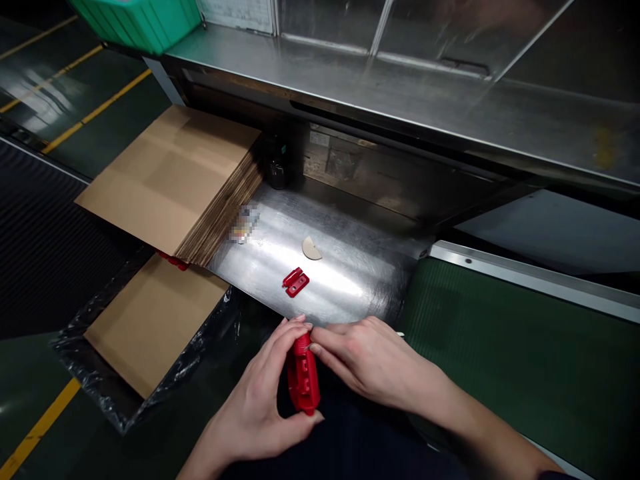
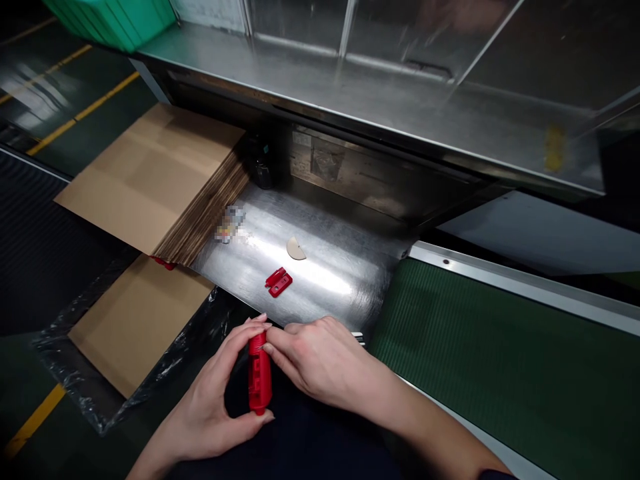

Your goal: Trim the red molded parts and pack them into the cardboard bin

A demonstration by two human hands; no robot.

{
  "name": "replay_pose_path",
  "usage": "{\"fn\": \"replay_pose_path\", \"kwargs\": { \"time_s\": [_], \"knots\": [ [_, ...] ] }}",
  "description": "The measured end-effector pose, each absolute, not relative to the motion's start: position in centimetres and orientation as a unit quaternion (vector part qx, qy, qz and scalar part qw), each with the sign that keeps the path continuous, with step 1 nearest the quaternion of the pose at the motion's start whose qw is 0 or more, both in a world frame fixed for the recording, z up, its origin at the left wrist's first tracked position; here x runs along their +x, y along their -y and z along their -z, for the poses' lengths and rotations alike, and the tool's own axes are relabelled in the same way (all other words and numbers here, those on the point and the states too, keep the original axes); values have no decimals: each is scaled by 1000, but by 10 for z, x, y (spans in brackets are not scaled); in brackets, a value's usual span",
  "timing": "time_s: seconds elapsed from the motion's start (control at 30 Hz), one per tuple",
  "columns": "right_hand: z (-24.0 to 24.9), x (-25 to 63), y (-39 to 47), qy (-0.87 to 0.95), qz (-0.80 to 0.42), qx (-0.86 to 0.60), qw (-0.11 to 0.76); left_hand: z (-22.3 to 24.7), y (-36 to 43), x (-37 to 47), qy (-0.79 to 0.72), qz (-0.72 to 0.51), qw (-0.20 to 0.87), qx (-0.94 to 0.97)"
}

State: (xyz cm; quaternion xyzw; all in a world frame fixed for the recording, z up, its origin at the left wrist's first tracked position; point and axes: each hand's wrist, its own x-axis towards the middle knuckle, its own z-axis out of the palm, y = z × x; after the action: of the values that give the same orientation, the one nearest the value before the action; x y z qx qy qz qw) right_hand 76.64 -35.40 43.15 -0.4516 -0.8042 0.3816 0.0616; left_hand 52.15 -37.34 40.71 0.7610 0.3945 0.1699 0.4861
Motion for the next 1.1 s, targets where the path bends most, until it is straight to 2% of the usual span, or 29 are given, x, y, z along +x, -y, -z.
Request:
{"fn": "replay_pose_path", "kwargs": {
  "time_s": [0.57,0.73,0.9,1.0,1.1],
  "knots": [
    [-432,766,352,787,-404,-461,64,-405,370,522,-391,-158,505,753],
    [-425,769,347,732,-502,-439,138,-406,370,523,-389,-168,495,758],
    [-416,769,347,604,-590,-480,237,-407,371,522,-398,-153,500,754],
    [-411,768,347,581,-577,-513,258,-408,371,523,-398,-156,503,751],
    [-398,768,342,577,-534,-532,314,-407,370,524,-397,-163,520,739]
  ]
}}
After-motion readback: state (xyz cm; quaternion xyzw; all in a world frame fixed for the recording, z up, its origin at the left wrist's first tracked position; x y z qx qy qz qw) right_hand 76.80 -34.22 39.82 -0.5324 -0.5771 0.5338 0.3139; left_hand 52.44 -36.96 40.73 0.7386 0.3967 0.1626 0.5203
